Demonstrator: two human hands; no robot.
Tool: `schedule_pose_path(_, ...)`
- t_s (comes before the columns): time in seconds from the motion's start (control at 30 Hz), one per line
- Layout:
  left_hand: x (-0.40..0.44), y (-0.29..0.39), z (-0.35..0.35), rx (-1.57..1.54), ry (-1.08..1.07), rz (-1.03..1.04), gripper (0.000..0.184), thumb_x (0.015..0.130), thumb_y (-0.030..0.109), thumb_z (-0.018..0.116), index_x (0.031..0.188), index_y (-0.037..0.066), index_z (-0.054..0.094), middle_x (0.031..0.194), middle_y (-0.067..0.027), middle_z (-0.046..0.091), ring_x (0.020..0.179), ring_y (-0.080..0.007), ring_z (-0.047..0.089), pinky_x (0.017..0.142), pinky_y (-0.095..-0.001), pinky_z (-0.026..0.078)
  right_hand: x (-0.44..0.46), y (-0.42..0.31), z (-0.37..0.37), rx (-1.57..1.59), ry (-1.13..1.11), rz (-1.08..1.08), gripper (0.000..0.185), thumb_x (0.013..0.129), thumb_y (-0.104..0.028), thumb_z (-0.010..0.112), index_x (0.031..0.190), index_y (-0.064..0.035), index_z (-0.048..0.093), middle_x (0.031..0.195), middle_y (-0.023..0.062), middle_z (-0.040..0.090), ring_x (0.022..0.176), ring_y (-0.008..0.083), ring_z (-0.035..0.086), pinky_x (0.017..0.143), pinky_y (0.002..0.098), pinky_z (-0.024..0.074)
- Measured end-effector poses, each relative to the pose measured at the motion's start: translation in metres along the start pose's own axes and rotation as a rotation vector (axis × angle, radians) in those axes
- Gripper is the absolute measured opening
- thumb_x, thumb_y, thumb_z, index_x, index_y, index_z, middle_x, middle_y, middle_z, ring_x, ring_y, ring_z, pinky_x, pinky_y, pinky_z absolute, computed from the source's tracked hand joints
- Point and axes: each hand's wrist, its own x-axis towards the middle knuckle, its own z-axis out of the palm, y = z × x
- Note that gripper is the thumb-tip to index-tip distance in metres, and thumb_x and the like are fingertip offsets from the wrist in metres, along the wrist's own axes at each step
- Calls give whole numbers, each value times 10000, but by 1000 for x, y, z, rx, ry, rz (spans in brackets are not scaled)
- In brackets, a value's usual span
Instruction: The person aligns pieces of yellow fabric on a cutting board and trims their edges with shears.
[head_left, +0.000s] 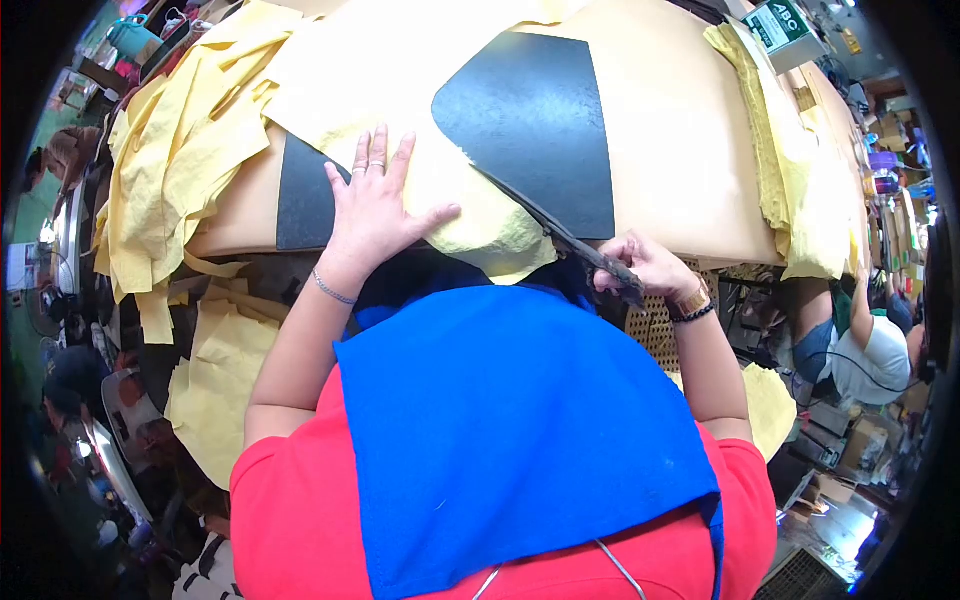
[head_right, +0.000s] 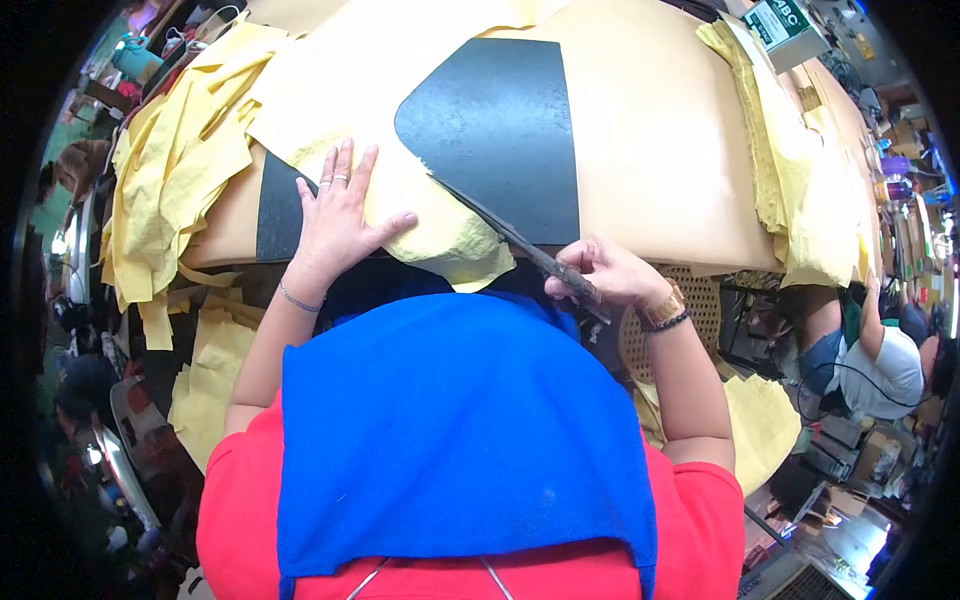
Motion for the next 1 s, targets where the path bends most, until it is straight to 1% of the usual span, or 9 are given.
schedule_pose_path(0.17, -5, 4, 1, 1, 19, 13, 1037, 729, 800, 505, 1491, 140, 265, 1540, -223, 186, 1441, -375, 135, 1036, -729, 112, -5, -1, 4, 29, 14, 9, 243, 816, -230, 752, 736, -24, 651, 658, -57, 561, 624, 27, 476, 561, 211, 400)
schedule_pose_path(0.27, -9, 10, 1, 6, 18, 37, 1045, 720, 809, 504, 1487, 136, 275, 1536, -228, 195, 1437, -379, 148, 1031, -733, 116, 3, 2, 4, 64, -15, 14, 241, 817, -227, 753, 736, -25, 651, 662, -55, 567, 622, 27, 478, 562, 212, 402)
schedule_pose_path(0.4, -12, 12, 3, 2, 28, 40, 1049, 716, 816, 499, 1483, 132, 282, 1532, -233, 202, 1434, -383, 160, 1023, -740, 117, 6, -4, 10, 102, 8, 1, 237, 820, -218, 751, 729, -28, 643, 657, -56, 562, 612, 25, 469, 555, 206, 392)
schedule_pose_path(0.5, -13, 12, 4, 1, 32, 36, 1052, 715, 818, 497, 1482, 131, 282, 1530, -234, 204, 1433, -385, 160, 1020, -743, 119, -1, -2, 5, 34, 5, -13, 229, 820, -202, 751, 725, -30, 636, 655, -58, 550, 610, 23, 462, 554, 206, 386)
schedule_pose_path(0.7, -15, 14, 5, -3, 44, 42, 1054, 711, 821, 497, 1480, 130, 290, 1529, -234, 207, 1429, -389, 168, 1018, -746, 124, -5, 1, 4, 43, -12, -13, 232, 819, -193, 752, 710, -33, 624, 646, -66, 534, 607, 18, 453, 549, 202, 375)
schedule_pose_path(0.9, -17, 18, 1, -6, 12, 35, 1056, 712, 822, 494, 1484, 134, 280, 1532, -229, 203, 1432, -386, 160, 1019, -745, 123, 2, 3, 3, 61, -28, 7, 239, 815, -186, 756, 689, -47, 608, 649, -82, 516, 596, 8, 428, 518, 200, 338)
schedule_pose_path(1.0, -17, 17, 3, -4, 15, 36, 1056, 713, 824, 490, 1486, 136, 277, 1532, -229, 202, 1432, -386, 162, 1019, -746, 125, -3, 13, 2, 46, 15, -41, 236, 812, -175, 757, 680, -54, 603, 646, -86, 510, 592, 5, 414, 507, 203, 314)
